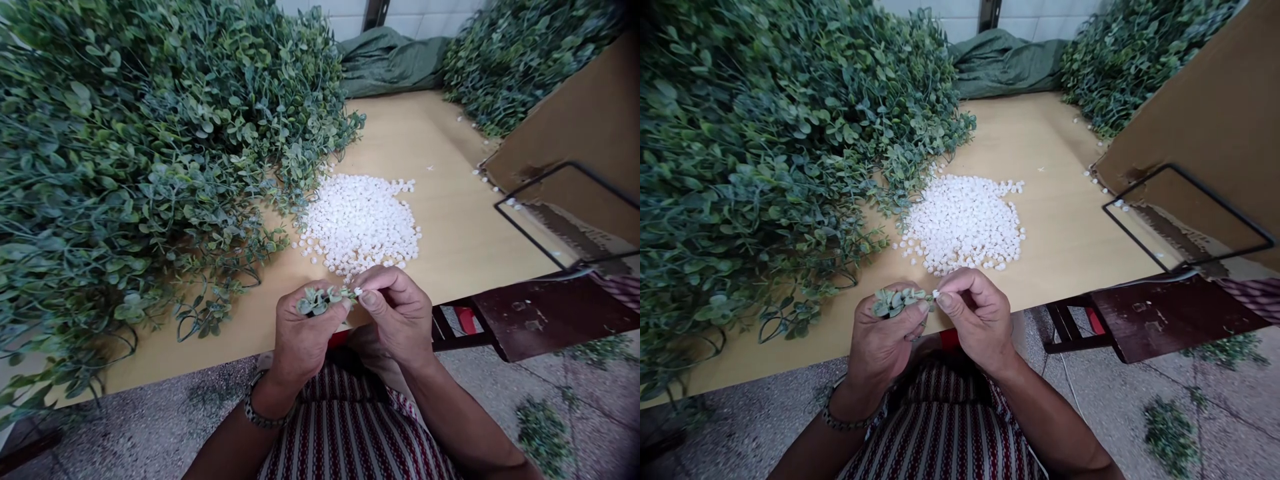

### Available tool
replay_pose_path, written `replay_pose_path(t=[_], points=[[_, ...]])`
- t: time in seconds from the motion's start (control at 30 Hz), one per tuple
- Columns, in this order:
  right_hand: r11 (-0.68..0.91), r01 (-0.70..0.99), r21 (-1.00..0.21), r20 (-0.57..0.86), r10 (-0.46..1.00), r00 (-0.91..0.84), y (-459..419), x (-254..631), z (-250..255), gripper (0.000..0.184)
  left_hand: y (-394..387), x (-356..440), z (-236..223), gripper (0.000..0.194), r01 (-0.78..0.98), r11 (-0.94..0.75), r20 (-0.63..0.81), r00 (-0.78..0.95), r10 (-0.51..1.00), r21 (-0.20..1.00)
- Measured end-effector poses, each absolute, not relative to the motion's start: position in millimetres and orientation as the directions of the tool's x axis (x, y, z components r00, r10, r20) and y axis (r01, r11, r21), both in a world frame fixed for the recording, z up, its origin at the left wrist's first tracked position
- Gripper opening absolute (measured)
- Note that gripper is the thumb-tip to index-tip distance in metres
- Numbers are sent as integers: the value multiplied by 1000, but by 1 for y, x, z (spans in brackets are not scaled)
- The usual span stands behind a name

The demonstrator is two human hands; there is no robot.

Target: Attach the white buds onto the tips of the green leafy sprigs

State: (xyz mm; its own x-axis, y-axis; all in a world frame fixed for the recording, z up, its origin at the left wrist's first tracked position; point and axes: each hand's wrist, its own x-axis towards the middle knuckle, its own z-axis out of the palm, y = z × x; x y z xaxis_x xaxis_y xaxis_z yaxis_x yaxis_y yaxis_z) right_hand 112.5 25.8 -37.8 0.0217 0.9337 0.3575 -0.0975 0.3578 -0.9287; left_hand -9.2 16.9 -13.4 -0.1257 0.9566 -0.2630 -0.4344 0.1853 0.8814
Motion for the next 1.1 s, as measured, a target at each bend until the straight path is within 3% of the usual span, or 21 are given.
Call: replay_pose_path(t=[0.27,0.6,1.1], points=[[504,80,-860,508,860,47,25,112,-41,8,16,-10,-20,12,-377,159,-233,-158,960,913],[535,148,-832,545,838,32,24,112,-44,9,16,-9,-20,9,-326,167,-239,-193,952,931],[542,85,-836,547,836,45,24,110,-45,10,15,-8,-20,5,-295,152,-214,-192,958,943]])
